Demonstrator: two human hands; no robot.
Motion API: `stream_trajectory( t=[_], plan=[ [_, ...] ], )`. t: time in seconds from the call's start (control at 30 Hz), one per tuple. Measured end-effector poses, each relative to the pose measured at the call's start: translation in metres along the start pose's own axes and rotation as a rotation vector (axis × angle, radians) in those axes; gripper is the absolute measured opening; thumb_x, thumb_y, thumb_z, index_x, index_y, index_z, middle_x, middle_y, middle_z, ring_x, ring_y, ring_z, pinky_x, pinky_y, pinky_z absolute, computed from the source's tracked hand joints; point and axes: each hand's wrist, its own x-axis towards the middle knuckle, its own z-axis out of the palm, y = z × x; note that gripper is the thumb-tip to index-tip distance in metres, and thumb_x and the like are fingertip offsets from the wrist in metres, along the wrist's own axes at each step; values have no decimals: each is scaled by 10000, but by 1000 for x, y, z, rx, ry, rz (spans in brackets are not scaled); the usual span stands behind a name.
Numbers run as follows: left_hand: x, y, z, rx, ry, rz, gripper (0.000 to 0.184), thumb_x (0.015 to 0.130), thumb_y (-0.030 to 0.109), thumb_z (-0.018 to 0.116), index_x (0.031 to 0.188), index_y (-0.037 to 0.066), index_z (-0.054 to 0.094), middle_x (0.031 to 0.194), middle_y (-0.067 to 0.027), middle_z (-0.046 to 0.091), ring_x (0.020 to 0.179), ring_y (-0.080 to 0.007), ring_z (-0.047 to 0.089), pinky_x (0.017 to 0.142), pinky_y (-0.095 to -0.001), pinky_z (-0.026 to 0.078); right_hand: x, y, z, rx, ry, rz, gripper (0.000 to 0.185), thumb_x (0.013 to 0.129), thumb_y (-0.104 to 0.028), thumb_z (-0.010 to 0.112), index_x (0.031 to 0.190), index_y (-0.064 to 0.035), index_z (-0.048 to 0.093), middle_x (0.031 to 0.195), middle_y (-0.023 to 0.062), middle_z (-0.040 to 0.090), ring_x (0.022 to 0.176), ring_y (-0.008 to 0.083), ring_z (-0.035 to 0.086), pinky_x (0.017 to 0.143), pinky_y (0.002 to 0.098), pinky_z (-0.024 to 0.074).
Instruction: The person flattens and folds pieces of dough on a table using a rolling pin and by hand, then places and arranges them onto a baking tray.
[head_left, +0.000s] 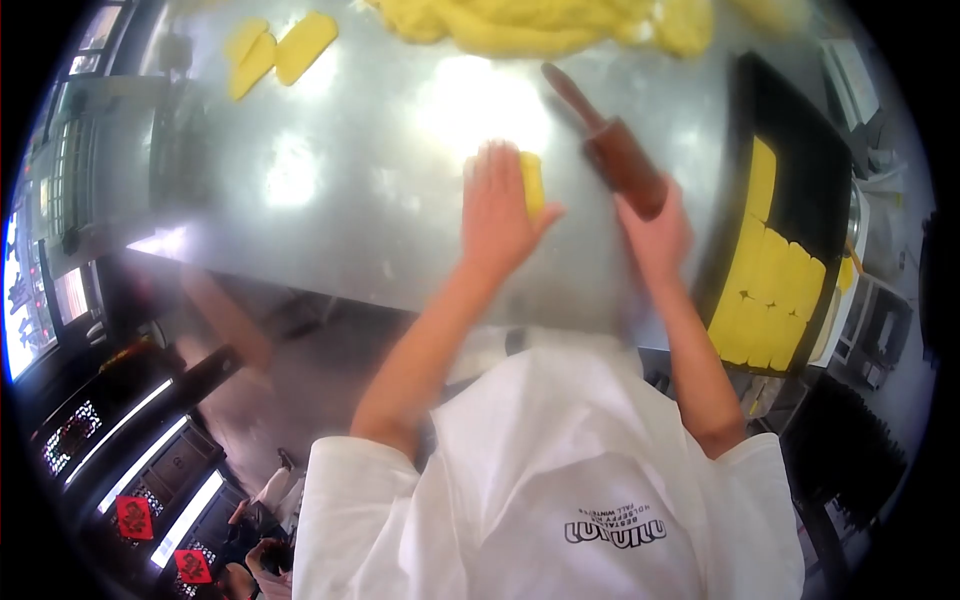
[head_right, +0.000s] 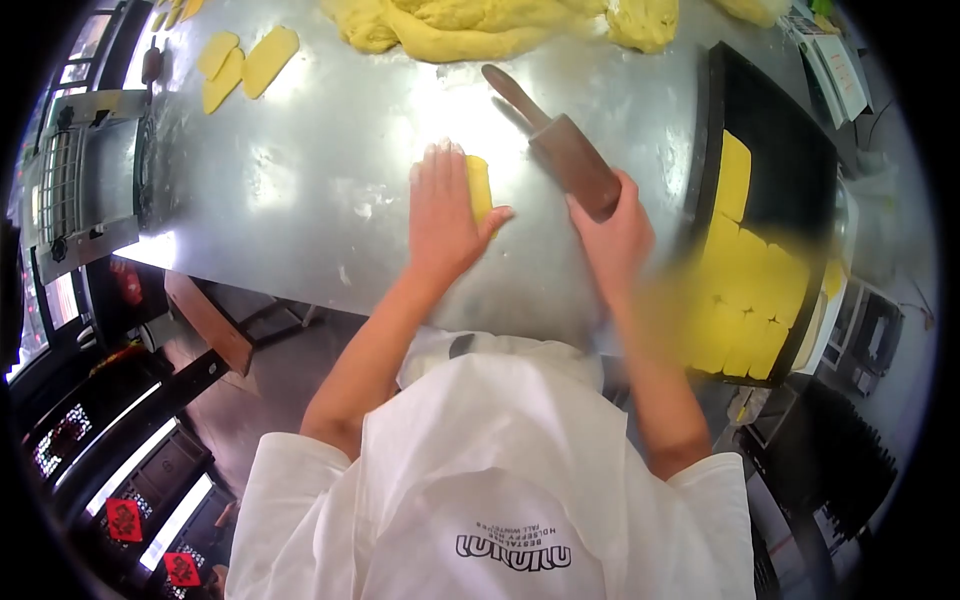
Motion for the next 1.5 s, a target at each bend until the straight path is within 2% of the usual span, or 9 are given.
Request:
stream_trajectory(
  t=[0.3, 0.47, 0.67, 0.9, 0.93, 1.2, 1.3, 1.4, 1.5],
  plan=[
    [-12, -17, -19, -199, 289, -2, 702, 1009, 299, 657, 1568, -31, 391, 1603, -263, 413, 1502, -464, 350, 1245, -539, 270, 33, -10, -15, 52, -314, -48, 763, 804, -398, 883, 1467, -208, 556, 1117, 130, 765, 992, 283, 747, 914, 371, 568],
    [-17, -78, -72, -69, 400, -20, 241, 1036, 198, 592, 1062, -19, 694, 1088, -235, 694, 1071, -428, 631, 902, -526, 480, 45, -30, -10, 21, -562, -710, 731, 823, -526, 803, 1447, -228, 569, 1056, 136, 766, 942, 372, 726, 800, 433, 565],
    [15, -99, -55, 127, 156, -71, 403, 1053, 269, 576, 737, 22, 610, 697, -212, 594, 680, -442, 577, 653, -542, 454, 68, -68, 34, -143, -668, -557, 712, 880, -627, 692, 1407, -164, 570, 956, 129, 759, 868, 356, 730, 750, 443, 557],
    [-31, -97, -33, 210, 242, -71, 439, 1057, 264, 558, 689, 36, 632, 700, -217, 624, 659, -435, 597, 602, -535, 455, 36, -59, 20, -202, -751, -545, 846, 791, -668, 763, 1469, -210, 548, 1046, 166, 768, 952, 393, 736, 838, 492, 574],
    [-12, -97, -49, 105, 113, -92, 461, 1070, 270, 521, 704, 17, 641, 732, -230, 651, 684, -447, 607, 620, -538, 458, 43, -53, 38, -134, -571, -632, 833, 834, -691, 709, 1455, -157, 554, 891, 140, 761, 809, 355, 740, 709, 459, 560],
    [-51, -83, -45, 172, 190, -37, 395, 1060, 225, 510, 734, 38, 632, 723, -199, 620, 723, -453, 598, 677, -533, 451, 8, -33, 20, -74, -505, -822, 802, 816, -626, 786, 1399, -117, 577, 864, 119, 739, 755, 365, 705, 665, 457, 531],
    [-57, -85, -46, 276, 97, -67, 229, 939, 167, 625, 726, 103, 570, 739, -115, 588, 713, -339, 589, 634, -488, 468, 8, -48, 14, -69, -625, -620, 796, 801, -617, 804, 1425, -177, 579, 912, 124, 743, 810, 356, 717, 715, 448, 548],
    [-26, -95, -49, 39, 49, -211, 139, 967, 168, 611, 910, 53, 666, 958, -191, 661, 933, -403, 618, 816, -517, 499, 40, -57, 21, 13, -619, -345, 724, 828, -621, 784, 1396, -206, 613, 962, 123, 750, 894, 330, 725, 792, 423, 559],
    [-10, -81, -66, -60, 379, -83, 394, 1018, 244, 631, 1308, -21, 611, 1288, -265, 640, 1221, -458, 589, 1033, -525, 466, 59, -37, 25, 129, -491, -122, 646, 874, -610, 751, 1365, -207, 641, 1031, 115, 759, 976, 303, 726, 868, 395, 555]
  ],
)
